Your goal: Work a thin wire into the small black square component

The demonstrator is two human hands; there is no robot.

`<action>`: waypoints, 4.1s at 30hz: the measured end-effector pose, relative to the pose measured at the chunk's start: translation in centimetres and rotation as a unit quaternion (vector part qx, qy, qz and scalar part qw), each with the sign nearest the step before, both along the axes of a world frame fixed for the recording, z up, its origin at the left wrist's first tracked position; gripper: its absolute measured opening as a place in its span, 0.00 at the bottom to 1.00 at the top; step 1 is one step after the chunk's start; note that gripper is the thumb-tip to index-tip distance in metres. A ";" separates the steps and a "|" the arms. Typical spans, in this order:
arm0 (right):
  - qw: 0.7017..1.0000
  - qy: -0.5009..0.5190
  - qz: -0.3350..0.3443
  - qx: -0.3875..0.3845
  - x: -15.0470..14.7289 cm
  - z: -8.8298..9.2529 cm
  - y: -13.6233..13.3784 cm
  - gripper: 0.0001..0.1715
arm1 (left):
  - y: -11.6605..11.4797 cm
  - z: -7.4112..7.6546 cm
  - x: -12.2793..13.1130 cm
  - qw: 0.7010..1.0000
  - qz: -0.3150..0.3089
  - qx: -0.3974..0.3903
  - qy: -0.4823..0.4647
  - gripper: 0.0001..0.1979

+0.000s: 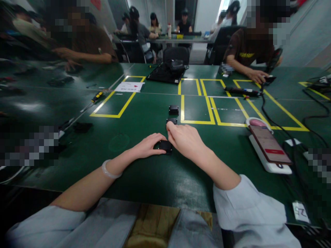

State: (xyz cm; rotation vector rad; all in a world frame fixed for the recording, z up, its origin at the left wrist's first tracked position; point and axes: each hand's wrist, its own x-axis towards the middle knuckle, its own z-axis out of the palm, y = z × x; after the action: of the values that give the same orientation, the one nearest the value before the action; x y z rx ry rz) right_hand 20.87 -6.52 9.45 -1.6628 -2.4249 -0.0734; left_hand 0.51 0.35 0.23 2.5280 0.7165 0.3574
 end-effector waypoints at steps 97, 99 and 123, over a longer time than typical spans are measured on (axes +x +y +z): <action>1.000 -0.027 0.001 0.004 0.4 -0.3 0.4 0.13 | 0.0 0.1 0.1 1.000 0.001 -0.008 -0.005 0.21; 0.999 -0.030 0.014 0.001 0.3 -0.2 0.4 0.13 | 0.1 0.0 0.1 1.000 -0.001 -0.008 -0.006 0.21; 1.000 -0.009 0.018 0.008 0.5 -0.1 0.3 0.12 | 0.1 -0.2 0.0 1.000 0.002 0.011 0.009 0.21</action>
State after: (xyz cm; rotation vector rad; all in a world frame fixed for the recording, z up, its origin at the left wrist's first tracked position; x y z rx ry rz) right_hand 21.32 -6.21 9.30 -1.6166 -2.4600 -0.1026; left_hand 0.56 0.43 0.01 2.5533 0.7273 0.3464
